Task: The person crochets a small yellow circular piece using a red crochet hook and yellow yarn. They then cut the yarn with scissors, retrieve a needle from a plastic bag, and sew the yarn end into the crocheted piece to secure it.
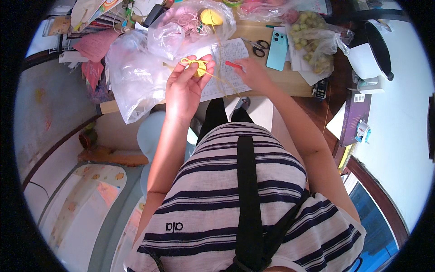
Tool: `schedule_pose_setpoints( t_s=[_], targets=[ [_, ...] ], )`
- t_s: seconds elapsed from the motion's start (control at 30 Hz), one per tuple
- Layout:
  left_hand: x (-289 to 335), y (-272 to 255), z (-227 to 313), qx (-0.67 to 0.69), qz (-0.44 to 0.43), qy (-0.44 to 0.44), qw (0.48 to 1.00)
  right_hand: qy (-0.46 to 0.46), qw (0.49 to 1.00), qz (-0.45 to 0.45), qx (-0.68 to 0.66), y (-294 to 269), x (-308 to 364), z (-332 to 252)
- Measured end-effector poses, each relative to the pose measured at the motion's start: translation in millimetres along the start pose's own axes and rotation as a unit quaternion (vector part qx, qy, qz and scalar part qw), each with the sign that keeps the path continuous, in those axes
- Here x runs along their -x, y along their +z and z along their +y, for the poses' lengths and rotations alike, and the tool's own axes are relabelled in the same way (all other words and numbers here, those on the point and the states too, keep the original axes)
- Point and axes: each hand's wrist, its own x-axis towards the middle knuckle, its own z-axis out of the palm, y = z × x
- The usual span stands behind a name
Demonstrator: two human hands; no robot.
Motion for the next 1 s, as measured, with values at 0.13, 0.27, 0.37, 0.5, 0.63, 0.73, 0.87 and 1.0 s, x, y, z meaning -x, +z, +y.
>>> schedule_pose_setpoints(
  t_s=[0.13, 0.27, 0.37, 0.5, 0.63, 0.73, 0.87, 1.0],
  targets=[
    [6, 12, 4, 0.018, -0.027, 0.004, 0.999, 0.008, 0.984, 0.072, 0.162, -13, -22, 53],
    [21, 24, 9, 0.015, -0.061, 0.015, 0.998, 0.133, 0.957, 0.020, 0.259, -26, -40, 88],
    [34, 30, 10, 0.015, -0.081, 0.033, 0.996, 0.108, 0.945, 0.059, 0.302, -23, -46, 91],
    [54, 38, 10, 0.008, -0.107, 0.066, 0.992, 0.107, 0.952, 0.006, 0.288, -31, -49, 82],
    [77, 43, 6, 0.002, -0.134, 0.108, 0.985, 0.163, 0.974, -0.004, 0.154, -50, -29, 56],
    [91, 45, 2, -0.023, -0.138, 0.135, 0.981, 0.208, 0.957, 0.021, -0.200, -65, 15, 31],
    [111, 53, -11, -0.061, -0.123, 0.194, 0.971, 0.189, 0.826, -0.116, -0.519, -114, 96, -76],
    [129, 63, -30, -0.108, -0.135, 0.250, 0.953, 0.078, 0.784, -0.254, -0.561, -131, 160, -136]
  ],
)
